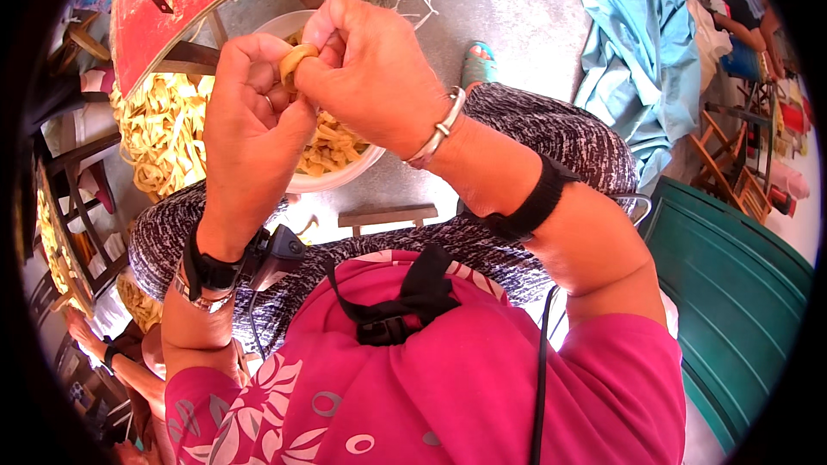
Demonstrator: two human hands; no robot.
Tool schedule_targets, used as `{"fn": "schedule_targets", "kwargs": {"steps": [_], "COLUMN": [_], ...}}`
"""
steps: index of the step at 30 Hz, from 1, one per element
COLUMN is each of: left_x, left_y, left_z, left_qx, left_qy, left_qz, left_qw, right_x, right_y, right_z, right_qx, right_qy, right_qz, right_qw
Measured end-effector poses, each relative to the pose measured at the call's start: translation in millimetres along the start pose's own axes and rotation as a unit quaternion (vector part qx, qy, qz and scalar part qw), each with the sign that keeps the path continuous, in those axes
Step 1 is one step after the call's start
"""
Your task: The person manipulates thin strips of plant material by hand, twisting and knotting them into small bundles and dropping the finished bundles into a plastic bucket.
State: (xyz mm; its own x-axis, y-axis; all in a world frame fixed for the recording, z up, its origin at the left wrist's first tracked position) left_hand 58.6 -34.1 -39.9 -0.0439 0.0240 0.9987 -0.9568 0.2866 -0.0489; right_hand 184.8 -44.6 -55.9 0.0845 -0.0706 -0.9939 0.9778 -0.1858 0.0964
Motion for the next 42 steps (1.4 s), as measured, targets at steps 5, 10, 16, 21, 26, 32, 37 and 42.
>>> {"fn": "schedule_targets", "kwargs": {"steps": [5,10,16,21,26,32,37,42], "left_x": [-14,-8,-2,3,11,13,7,5], "left_y": [2,11,20,19,16,23,21,19], "left_z": [-3,-7,-8,-7,-7,-9,-9,-10], "left_qx": [0.006,0.011,-0.007,-0.029,-0.110,-0.169,-0.200,-0.209], "left_qy": [-0.036,-0.060,-0.029,0.019,0.021,0.036,0.037,0.024], "left_qz": [-0.044,-0.073,-0.019,0.034,0.023,-0.043,-0.012,-0.006], "left_qw": [0.998,0.995,0.999,0.999,0.993,0.984,0.979,0.978], "right_x": [2,8,-20,-20,-18,-23,-12,-5], "right_y": [-7,-7,-5,-1,10,10,8,11], "right_z": [-1,-9,4,2,-7,-6,-3,-6], "right_qx": [0.033,-0.023,-0.100,-0.107,-0.132,-0.180,-0.146,-0.097], "right_qy": [-0.006,0.045,0.136,0.085,-0.018,0.006,-0.007,-0.019], "right_qz": [0.003,-0.076,0.076,-0.079,-0.090,-0.073,-0.078,-0.050], "right_qw": [0.999,0.996,0.983,0.987,0.987,0.981,0.986,0.994]}}
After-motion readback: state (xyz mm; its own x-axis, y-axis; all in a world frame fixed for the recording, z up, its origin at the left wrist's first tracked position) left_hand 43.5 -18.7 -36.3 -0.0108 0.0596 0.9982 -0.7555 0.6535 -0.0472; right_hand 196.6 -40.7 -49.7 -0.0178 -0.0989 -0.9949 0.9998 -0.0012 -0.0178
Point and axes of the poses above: each hand's wrist, its own z-axis away from the middle knuckle, its own y-axis out of the back of the hand, x = y × z, the point moved 3 cm from there along -z, towards the middle knuckle, and after that the axes turned 7 degrees about x, right-handed, at the moved point
